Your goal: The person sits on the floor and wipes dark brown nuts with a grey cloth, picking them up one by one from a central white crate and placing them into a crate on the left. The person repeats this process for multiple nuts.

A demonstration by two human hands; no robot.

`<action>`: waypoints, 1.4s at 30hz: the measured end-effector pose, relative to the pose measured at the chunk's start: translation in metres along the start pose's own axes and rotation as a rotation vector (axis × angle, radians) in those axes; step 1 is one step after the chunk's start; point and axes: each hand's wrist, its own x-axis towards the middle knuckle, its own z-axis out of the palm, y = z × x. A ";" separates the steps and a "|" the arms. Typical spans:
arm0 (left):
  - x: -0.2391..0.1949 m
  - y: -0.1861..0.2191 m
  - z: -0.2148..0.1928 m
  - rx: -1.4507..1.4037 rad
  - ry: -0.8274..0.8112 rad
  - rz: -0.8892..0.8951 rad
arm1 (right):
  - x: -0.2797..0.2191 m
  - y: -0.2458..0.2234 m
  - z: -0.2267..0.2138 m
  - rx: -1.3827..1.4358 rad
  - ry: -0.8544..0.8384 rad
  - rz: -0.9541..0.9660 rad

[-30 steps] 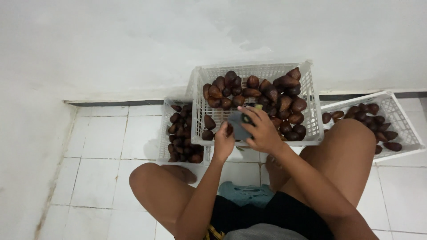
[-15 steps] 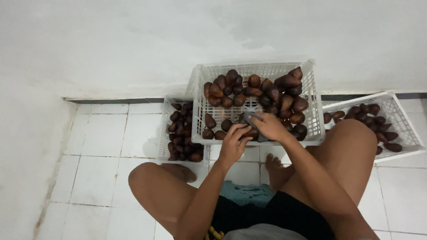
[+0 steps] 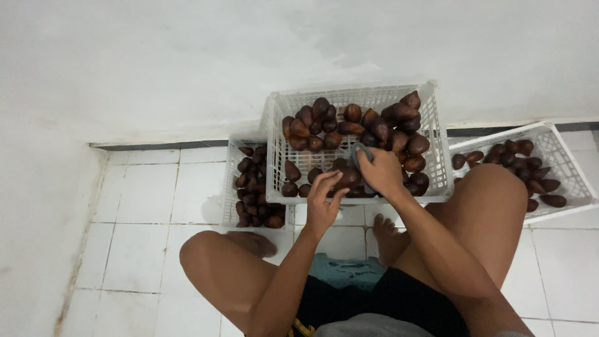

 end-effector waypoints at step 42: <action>0.007 0.045 -0.074 -0.260 0.195 -0.095 | -0.048 -0.026 -0.001 0.359 -0.004 -0.205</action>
